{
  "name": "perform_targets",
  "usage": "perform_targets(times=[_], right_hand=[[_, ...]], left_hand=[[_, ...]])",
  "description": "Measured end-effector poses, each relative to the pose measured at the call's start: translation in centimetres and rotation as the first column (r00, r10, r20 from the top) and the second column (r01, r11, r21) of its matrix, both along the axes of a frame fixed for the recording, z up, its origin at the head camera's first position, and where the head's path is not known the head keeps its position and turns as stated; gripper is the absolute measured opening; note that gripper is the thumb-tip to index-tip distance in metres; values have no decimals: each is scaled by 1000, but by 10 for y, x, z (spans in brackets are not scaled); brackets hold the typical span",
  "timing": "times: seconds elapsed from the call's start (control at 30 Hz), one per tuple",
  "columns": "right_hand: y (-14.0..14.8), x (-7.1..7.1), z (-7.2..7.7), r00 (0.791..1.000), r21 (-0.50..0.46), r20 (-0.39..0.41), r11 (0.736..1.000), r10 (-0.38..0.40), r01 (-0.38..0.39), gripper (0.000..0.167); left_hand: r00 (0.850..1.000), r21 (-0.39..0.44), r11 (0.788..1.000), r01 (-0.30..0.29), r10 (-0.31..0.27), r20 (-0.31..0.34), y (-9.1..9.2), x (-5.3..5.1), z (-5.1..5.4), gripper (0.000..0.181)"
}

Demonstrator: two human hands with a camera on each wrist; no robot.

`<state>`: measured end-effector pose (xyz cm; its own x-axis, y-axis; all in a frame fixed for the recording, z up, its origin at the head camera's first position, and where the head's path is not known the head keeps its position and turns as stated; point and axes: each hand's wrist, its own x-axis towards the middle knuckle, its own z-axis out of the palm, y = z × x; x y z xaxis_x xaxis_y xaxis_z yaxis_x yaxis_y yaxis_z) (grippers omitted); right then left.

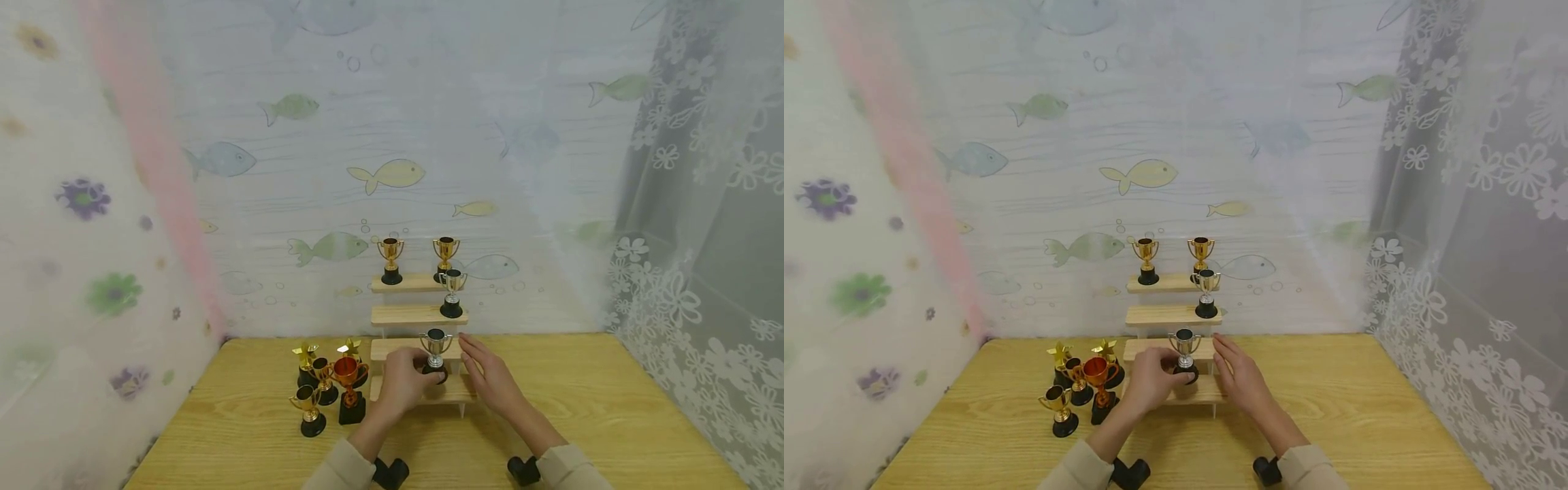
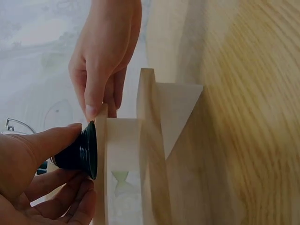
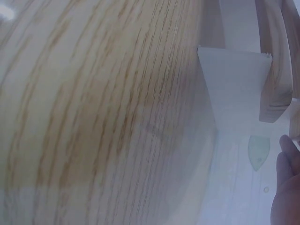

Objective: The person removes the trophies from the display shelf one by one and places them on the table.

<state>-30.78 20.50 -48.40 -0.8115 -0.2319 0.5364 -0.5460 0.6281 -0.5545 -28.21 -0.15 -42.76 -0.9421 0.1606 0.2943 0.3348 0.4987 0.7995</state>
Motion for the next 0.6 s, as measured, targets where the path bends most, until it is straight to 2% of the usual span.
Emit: perform_targets(times=[0.27, 0.6], right_hand=[[0, 0, 0, 1000, -4, -2, 1000, 2, -2, 41], [0, -2, -2, 1000, -4, -16, 1000, -1, 1, 40]], left_hand=[[998, 26, 998, 64, -65, 12, 2, 9, -10, 20], [993, 26, 994, 107, -108, 46, 5, 19, -20, 21]])
